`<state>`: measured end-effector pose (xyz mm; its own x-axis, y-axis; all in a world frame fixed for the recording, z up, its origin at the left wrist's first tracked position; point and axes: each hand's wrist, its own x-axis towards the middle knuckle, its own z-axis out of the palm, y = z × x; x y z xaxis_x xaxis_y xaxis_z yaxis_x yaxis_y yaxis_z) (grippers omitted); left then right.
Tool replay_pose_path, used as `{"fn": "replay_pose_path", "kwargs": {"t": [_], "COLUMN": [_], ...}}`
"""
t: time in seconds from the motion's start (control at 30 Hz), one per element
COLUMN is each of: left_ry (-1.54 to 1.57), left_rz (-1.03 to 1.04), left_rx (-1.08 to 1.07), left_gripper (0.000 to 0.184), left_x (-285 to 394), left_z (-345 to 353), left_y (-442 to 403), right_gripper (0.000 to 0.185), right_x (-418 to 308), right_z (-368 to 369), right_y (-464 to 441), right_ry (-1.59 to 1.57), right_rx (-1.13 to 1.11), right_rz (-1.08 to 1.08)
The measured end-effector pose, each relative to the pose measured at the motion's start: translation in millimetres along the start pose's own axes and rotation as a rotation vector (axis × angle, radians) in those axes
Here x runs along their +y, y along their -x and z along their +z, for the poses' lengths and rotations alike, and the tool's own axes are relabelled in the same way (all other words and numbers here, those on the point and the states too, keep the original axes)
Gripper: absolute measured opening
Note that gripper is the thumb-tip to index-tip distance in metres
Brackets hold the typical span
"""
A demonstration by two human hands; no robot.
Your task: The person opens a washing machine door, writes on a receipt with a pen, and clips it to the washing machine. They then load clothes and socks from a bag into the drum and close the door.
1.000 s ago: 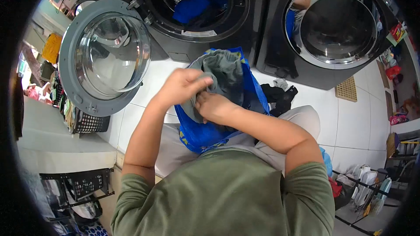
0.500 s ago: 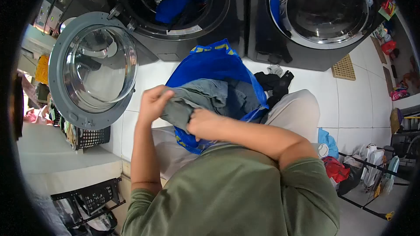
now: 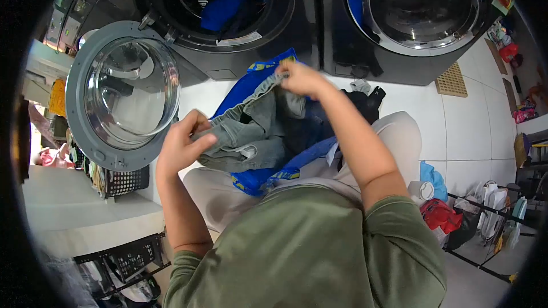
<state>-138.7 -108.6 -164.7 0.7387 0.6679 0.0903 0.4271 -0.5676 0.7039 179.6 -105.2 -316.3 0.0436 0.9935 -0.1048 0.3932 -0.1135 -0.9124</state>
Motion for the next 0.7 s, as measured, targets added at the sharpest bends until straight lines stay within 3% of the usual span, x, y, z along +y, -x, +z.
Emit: {"fn": "replay_pose_path", "kwargs": {"t": [0.07,0.13,0.17,0.2,0.27,0.3,0.33,0.4,0.47,0.53,0.67,0.7], "left_ry": [-0.114,-0.065,-0.010,0.098,0.356,0.487,0.616,0.727,0.728,0.663,0.188,0.131], "left_rz": [0.276,0.217,0.130,-0.072,-0.176,-0.237,-0.302,-0.348,-0.388,-0.312,0.038,0.149], "left_rx": [0.148,0.239,0.287,0.327,0.262,0.287,0.315,0.296,0.274,0.297,0.175,0.088], "left_gripper": [0.043,0.053,0.058,0.060,0.045,0.040,0.038,0.037,0.036,0.034,0.033,0.030], "left_x": [1.8,11.4,14.4,8.8,-16.1,-18.2,-19.8,-13.9,-13.2,-7.1,24.4,35.5], "left_z": [35.1,70.7,86.1,94.5,93.7,93.1,91.5,77.3,68.4,69.4,84.2,94.0], "left_y": [-23.6,-52.1,-65.1,-75.5,-88.2,-90.1,-90.6,-86.0,-82.5,-81.7,-69.2,-65.2], "right_gripper": [0.047,0.051,0.049,0.047,0.045,0.036,0.028,0.022,0.028,0.039,0.045,0.046], "right_x": [-68.8,-113.1,-123.4,-129.3,-135.9,-123.1,-117.9,-112.7,-90.6,-77.6,-67.7,11.5], "right_z": [-25.4,-28.2,-25.4,-27.1,-34.5,-31.0,-31.1,-14.5,27.5,48.3,64.4,87.9], "right_y": [19.9,30.0,32.0,34.5,40.1,39.0,44.1,65.2,71.8,74.8,50.8,5.7], "right_ry": [-0.299,0.140,0.132,0.166,0.233,0.401,0.357,0.087,0.138,0.157,0.666,0.689], "right_rx": [-0.190,-0.233,-0.229,-0.100,0.173,0.587,0.683,0.472,0.324,0.198,-0.435,-0.231], "right_rz": [-0.107,-0.343,-0.472,-0.461,-0.429,-0.642,-0.595,-0.661,-0.722,-0.638,-0.159,-0.697]}}
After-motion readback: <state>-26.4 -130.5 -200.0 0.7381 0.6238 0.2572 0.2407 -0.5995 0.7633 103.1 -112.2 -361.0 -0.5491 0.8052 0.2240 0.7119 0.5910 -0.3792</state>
